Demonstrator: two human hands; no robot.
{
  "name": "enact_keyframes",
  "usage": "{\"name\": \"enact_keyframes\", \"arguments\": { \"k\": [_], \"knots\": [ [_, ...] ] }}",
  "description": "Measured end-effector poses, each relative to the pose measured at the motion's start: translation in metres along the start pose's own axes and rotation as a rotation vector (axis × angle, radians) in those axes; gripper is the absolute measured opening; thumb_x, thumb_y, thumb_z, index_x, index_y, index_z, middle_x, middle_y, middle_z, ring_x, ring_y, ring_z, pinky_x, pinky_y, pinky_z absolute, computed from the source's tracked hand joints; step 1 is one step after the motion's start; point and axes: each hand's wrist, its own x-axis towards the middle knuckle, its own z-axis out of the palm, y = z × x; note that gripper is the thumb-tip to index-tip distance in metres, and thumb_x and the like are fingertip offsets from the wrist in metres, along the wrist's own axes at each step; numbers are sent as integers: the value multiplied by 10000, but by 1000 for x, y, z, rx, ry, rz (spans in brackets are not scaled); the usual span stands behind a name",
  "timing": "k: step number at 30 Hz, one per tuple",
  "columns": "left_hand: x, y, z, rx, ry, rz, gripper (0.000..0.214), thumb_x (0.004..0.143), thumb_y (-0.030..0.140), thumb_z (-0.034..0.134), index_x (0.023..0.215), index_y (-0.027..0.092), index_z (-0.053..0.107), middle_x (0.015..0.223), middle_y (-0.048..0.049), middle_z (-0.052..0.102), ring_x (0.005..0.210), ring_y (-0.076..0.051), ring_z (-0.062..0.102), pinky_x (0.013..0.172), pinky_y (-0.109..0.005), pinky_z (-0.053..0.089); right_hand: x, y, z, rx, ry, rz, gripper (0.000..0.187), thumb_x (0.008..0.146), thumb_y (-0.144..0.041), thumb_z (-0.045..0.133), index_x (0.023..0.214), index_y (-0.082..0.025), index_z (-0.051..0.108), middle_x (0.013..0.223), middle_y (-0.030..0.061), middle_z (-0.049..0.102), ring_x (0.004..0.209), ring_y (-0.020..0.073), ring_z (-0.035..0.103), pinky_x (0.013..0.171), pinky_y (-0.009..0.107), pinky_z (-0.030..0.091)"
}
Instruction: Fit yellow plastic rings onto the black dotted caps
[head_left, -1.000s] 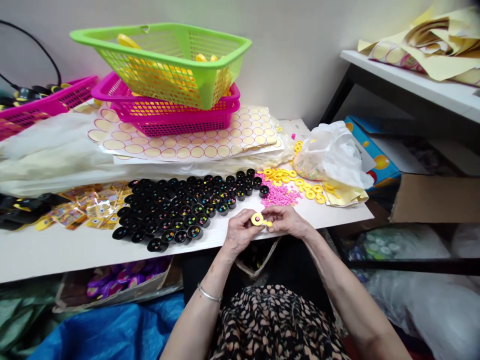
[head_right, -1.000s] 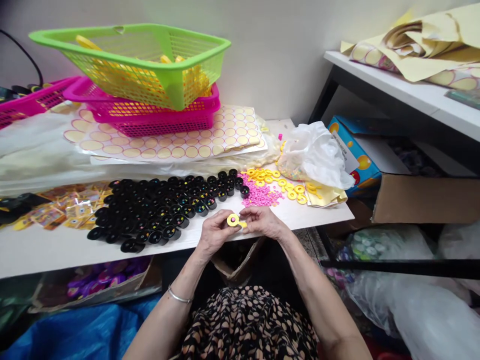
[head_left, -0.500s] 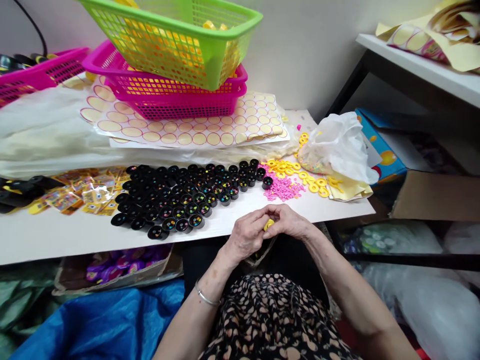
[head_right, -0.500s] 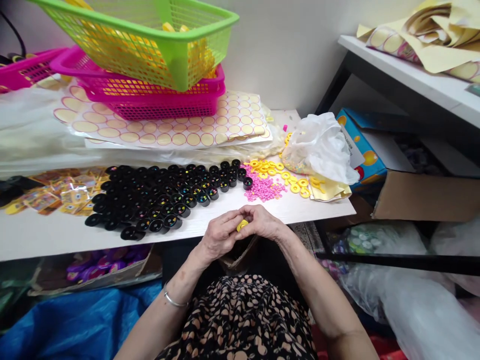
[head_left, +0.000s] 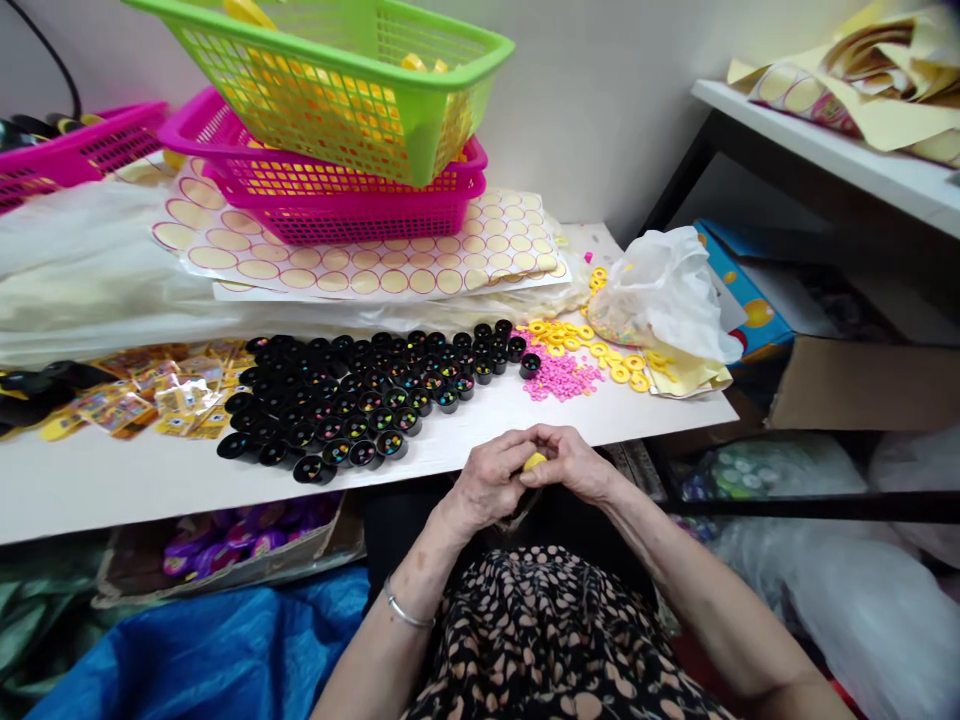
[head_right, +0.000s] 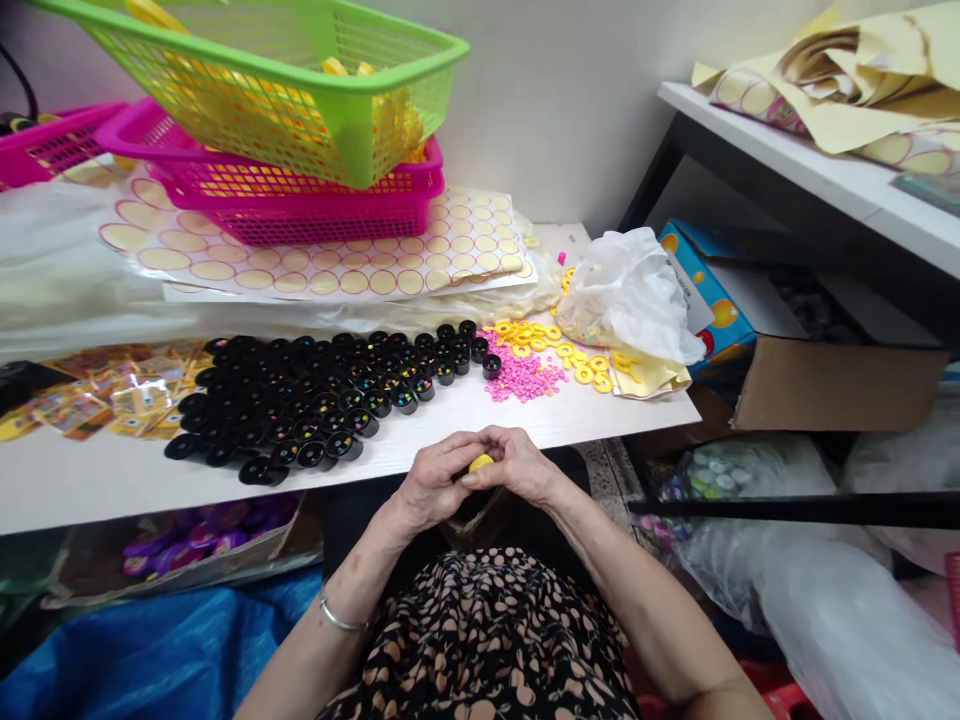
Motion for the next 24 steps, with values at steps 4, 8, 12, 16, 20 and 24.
{"name": "enact_keyframes", "arguments": {
  "k": [4, 8, 12, 16, 20, 24],
  "knots": [
    [6, 1, -24, -176, -172, -179, 364, 628, 30, 512, 921, 179, 670, 795, -31, 607, 649, -115, 532, 579, -219, 437, -8, 1, 6, -330, -44, -72, 390, 554, -230, 733, 914, -169, 596, 814, -13, 594, 714, 140, 527, 616, 242, 403],
    [28, -12, -33, -90, 85, -327, 221, 630, 76, 532, 796, 151, 657, 703, -2, 573, 564, -88, 461, 538, -214, 377, -12, 8, 23, -970, -97, -239, 314, 656, -270, 654, 951, -179, 592, 914, 42, 597, 816, 196, 537, 701, 292, 402],
    [65, -34, -17, 128, 250, -313, 191, 649, 145, 578, 828, 166, 640, 719, 10, 553, 573, -92, 459, 554, -221, 365, -4, 30, 33, -1279, -163, -250, 321, 702, -228, 567, 1017, -165, 568, 979, 94, 591, 833, 214, 550, 694, 306, 402],
    [95, -46, 1, 416, 281, -244, 115, 725, 199, 557, 825, 173, 607, 762, -18, 557, 685, -137, 512, 614, -241, 372, 11, 44, 37, -1239, -80, -175, 340, 721, -330, 591, 1014, -159, 584, 993, 109, 617, 877, 232, 580, 702, 297, 425],
    [114, -47, 9, 671, 207, -277, 101, 788, 233, 516, 826, 162, 577, 815, -68, 588, 752, -181, 548, 649, -269, 375, 28, 46, 45, -1309, -40, 93, 319, 805, -378, 501, 925, -117, 641, 917, 149, 658, 874, 264, 618, 721, 332, 462],
    [123, -50, 10, 757, 189, -292, 110, 790, 258, 525, 808, 164, 578, 800, -75, 602, 738, -195, 558, 635, -277, 372, 49, 53, 48, -1328, -141, 234, 272, 670, -263, 634, 907, -132, 666, 957, 139, 675, 892, 279, 633, 698, 328, 498]
  ]
}}
